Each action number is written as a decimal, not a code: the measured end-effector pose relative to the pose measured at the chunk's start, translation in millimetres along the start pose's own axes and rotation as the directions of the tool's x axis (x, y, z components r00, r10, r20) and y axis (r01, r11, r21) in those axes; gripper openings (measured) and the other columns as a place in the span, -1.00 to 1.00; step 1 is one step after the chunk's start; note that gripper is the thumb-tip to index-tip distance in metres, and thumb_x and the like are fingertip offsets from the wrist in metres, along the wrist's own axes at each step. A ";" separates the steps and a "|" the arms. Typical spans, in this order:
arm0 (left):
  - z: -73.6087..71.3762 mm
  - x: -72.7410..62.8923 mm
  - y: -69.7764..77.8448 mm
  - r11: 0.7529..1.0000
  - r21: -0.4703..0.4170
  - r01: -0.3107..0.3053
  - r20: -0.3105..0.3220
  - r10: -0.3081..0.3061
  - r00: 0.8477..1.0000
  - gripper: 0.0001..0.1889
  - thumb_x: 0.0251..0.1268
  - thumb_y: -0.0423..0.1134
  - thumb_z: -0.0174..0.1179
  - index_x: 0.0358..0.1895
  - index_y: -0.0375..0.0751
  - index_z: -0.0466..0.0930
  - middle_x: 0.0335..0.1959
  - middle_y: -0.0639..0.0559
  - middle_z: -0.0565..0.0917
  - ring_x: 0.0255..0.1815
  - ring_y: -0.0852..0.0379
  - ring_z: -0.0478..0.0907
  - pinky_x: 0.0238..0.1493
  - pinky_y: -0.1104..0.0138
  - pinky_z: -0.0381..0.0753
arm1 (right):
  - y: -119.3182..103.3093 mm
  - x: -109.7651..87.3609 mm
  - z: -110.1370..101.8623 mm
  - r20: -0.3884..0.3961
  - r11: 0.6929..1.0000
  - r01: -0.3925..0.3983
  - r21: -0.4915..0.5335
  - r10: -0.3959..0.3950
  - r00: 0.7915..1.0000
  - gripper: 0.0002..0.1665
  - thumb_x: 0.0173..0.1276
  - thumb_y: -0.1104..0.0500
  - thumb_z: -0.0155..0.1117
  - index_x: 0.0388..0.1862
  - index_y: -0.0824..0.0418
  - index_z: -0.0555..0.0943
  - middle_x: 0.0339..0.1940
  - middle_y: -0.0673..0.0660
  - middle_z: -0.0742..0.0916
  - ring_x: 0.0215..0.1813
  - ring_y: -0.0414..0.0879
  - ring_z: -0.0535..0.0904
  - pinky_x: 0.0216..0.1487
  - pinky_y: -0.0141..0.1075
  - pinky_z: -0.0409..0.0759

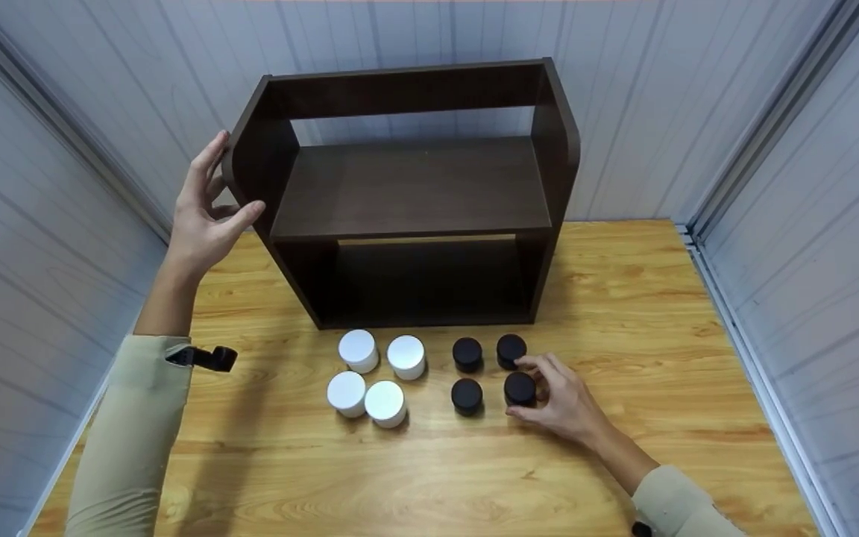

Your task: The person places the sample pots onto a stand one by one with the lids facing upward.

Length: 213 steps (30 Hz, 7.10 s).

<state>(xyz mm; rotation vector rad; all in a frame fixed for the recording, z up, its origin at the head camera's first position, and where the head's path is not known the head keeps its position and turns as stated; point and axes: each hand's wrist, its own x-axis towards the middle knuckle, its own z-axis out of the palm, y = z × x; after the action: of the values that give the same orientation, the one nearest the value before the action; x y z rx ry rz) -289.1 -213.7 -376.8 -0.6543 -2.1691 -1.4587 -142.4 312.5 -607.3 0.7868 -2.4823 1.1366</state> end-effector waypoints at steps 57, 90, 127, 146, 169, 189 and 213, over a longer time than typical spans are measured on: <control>6.1 1.6 -3.1 0.994 -0.099 0.037 0.003 -0.037 0.999 -0.23 0.52 -0.47 0.32 0.73 -0.19 0.30 0.73 -0.12 0.49 0.53 -0.15 0.62 -0.08 0.46 0.84 | -81.9 85.2 -83.5 0.245 0.998 -0.044 0.040 0.033 0.969 -0.40 0.25 0.40 0.73 0.23 0.07 0.78 0.09 0.08 0.82 0.11 -0.45 0.66 -0.10 -0.31 0.85; 4.2 2.3 -3.1 0.991 -0.119 0.056 0.018 -0.055 0.998 -0.23 0.53 -0.49 0.31 0.74 -0.16 0.29 0.74 -0.09 0.46 0.53 -0.15 0.61 -0.09 0.45 0.84 | -158.8 223.3 -90.2 0.089 0.975 0.005 0.224 -0.026 0.996 -0.40 0.31 0.53 0.61 0.34 0.33 0.78 0.20 0.20 0.75 0.18 -0.35 0.71 0.16 -0.54 0.77; 14.0 -12.2 -10.6 0.995 -0.093 0.030 -0.135 -0.042 0.990 -0.14 0.48 -0.40 0.38 0.79 -0.21 0.23 0.65 -0.24 0.58 0.39 -0.31 0.76 -0.18 0.47 0.84 | -190.6 372.8 -17.7 -0.035 0.956 -0.073 0.284 0.086 0.996 -0.52 0.38 0.38 0.58 0.28 0.26 0.81 0.31 0.25 0.85 0.17 0.06 0.84 0.36 -0.32 0.67; 15.3 -16.1 -12.9 0.999 -0.031 0.016 -0.143 -0.020 0.989 -0.15 0.51 -0.41 0.32 0.80 -0.17 0.22 0.67 -0.22 0.56 0.44 -0.27 0.75 -0.20 0.50 0.82 | -198.5 419.2 38.5 -0.117 0.954 -0.086 0.287 0.124 0.985 -0.53 0.44 0.33 0.61 0.31 0.21 0.80 0.33 0.22 0.80 0.25 0.05 0.81 0.43 -0.27 0.67; 19.3 -16.9 -11.8 0.998 -0.037 0.041 -0.134 -0.046 0.990 -0.14 0.51 -0.41 0.33 0.81 -0.16 0.21 0.70 -0.23 0.53 0.48 -0.32 0.71 -0.20 0.51 0.81 | -183.0 411.6 81.7 -0.038 0.949 -0.217 0.227 0.231 0.972 -0.61 0.44 0.32 0.61 0.20 0.20 0.77 0.31 0.20 0.85 0.28 0.04 0.83 0.46 -0.24 0.66; 16.0 -17.9 -16.3 1.000 -0.020 0.001 -0.142 -0.004 0.990 -0.16 0.53 -0.41 0.34 0.80 -0.25 0.19 0.73 -0.27 0.48 0.53 -0.31 0.67 -0.14 0.49 0.82 | -182.1 410.3 86.3 0.054 0.954 -0.257 0.154 0.251 0.966 -0.35 0.54 0.18 0.58 0.56 -0.01 0.69 0.66 0.16 0.65 0.57 0.06 0.71 0.61 -0.14 0.63; 17.5 -12.0 -16.8 0.999 -0.030 0.021 -0.111 -0.025 0.994 -0.16 0.54 -0.38 0.33 0.80 -0.21 0.20 0.70 -0.28 0.51 0.51 -0.31 0.69 -0.16 0.47 0.83 | -183.4 406.8 59.2 0.043 0.955 -0.235 0.181 0.231 0.972 -0.28 0.55 0.21 0.56 0.64 0.10 0.61 0.66 0.19 0.63 0.60 0.17 0.65 0.65 -0.12 0.60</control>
<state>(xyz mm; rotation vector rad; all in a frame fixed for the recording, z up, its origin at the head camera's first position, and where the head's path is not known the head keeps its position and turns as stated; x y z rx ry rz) -291.5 -204.6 -402.2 -0.5462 -2.0808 -1.5043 -364.0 24.3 -341.8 0.5638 -2.5663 1.4647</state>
